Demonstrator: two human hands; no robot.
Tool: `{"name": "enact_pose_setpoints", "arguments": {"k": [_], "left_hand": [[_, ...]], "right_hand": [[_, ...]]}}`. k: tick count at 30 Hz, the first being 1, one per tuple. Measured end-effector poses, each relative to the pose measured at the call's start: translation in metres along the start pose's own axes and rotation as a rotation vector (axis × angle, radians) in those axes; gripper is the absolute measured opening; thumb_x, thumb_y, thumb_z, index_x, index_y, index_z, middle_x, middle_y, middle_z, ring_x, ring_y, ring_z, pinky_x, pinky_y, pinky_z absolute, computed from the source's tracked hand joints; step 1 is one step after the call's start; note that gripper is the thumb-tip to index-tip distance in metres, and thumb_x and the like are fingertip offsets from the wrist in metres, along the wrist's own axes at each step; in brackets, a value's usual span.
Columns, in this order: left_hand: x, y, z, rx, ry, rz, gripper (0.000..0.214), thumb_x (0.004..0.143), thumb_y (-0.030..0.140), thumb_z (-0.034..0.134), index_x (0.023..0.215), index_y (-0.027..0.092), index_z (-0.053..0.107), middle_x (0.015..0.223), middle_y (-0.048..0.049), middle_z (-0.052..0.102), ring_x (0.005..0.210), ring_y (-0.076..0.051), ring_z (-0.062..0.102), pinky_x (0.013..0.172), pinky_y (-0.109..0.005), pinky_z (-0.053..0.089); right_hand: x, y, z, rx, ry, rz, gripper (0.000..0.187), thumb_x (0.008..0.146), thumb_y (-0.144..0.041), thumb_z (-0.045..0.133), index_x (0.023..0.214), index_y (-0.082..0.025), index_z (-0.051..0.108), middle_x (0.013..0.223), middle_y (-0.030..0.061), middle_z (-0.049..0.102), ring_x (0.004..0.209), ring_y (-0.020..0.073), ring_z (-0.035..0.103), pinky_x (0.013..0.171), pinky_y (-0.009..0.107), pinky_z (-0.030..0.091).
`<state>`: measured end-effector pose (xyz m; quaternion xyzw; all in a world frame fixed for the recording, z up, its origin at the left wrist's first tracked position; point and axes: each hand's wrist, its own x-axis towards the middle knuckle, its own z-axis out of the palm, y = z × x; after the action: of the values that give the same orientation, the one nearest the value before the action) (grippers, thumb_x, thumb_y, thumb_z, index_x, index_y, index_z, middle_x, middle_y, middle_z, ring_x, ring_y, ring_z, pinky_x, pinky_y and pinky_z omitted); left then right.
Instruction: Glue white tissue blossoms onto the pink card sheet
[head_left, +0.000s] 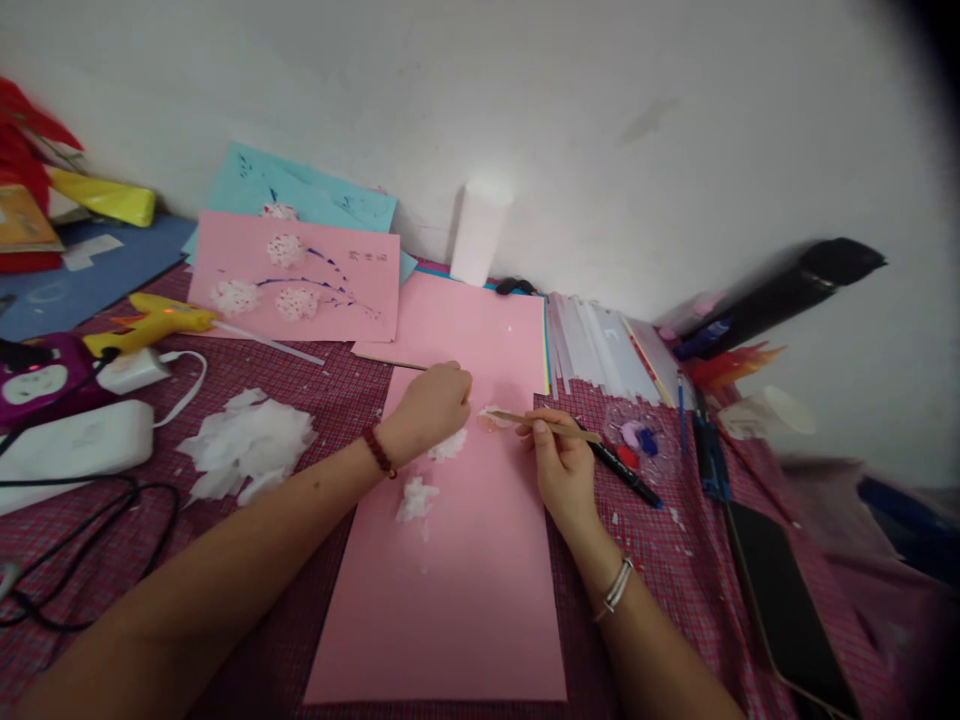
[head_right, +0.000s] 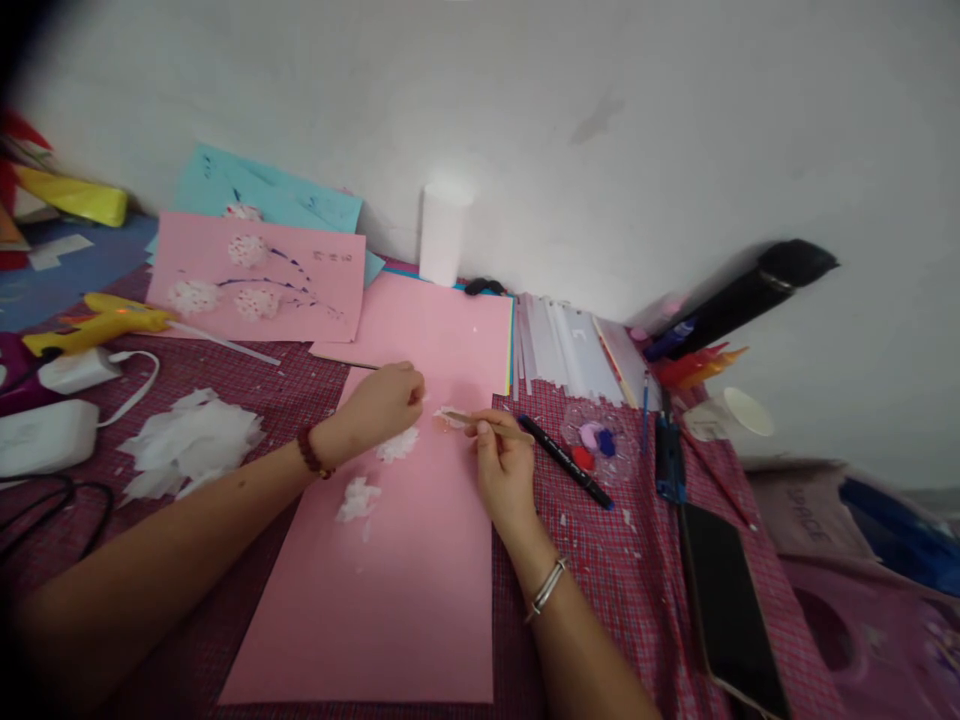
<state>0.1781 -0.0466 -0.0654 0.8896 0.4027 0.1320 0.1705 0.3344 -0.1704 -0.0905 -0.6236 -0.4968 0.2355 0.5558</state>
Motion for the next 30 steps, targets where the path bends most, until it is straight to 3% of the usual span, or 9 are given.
{"name": "enact_pose_setpoints", "arguments": {"k": [5, 13, 20, 30], "left_hand": [[-0.001, 0.009, 0.004, -0.242, -0.178, -0.066, 0.016, 0.067, 0.014, 0.048, 0.063, 0.013, 0.063, 0.064, -0.0037, 0.064, 0.057, -0.011, 0.052, 0.053, -0.023, 0.032], [0.001, 0.007, 0.005, -0.333, -0.198, -0.021, 0.019, 0.070, 0.021, 0.051, 0.065, 0.013, 0.067, 0.066, -0.0029, 0.065, 0.056, -0.010, 0.051, 0.053, -0.022, 0.032], [0.001, 0.004, 0.006, -0.425, -0.182, -0.036, 0.017, 0.069, 0.012, 0.047, 0.072, 0.014, 0.064, 0.070, -0.0016, 0.065, 0.063, -0.011, 0.054, 0.055, -0.021, 0.035], [0.004, -0.007, 0.011, -0.460, -0.053, -0.059, 0.015, 0.064, 0.005, 0.046, 0.070, 0.015, 0.056, 0.070, -0.0009, 0.061, 0.063, -0.010, 0.051, 0.056, -0.021, 0.036]], "right_hand": [[0.001, 0.003, -0.001, 0.081, 0.024, 0.032, 0.020, 0.090, -0.036, 0.049, 0.093, -0.019, 0.059, 0.078, 0.0033, 0.062, 0.065, 0.0162, 0.057, 0.061, 0.031, 0.047], [0.002, -0.003, -0.001, 0.186, 0.066, 0.071, 0.020, 0.090, -0.037, 0.047, 0.092, -0.020, 0.058, 0.074, 0.0017, 0.062, 0.059, 0.0148, 0.056, 0.057, 0.030, 0.047], [-0.001, -0.010, -0.001, 0.194, 0.123, 0.052, 0.021, 0.092, -0.037, 0.044, 0.095, -0.019, 0.056, 0.074, 0.0023, 0.063, 0.060, 0.0149, 0.058, 0.058, 0.030, 0.049], [-0.006, -0.017, 0.006, -0.167, -0.129, -0.134, 0.020, 0.093, -0.029, 0.043, 0.098, -0.021, 0.061, 0.089, 0.0054, 0.065, 0.077, 0.0171, 0.061, 0.066, 0.031, 0.049]]}}
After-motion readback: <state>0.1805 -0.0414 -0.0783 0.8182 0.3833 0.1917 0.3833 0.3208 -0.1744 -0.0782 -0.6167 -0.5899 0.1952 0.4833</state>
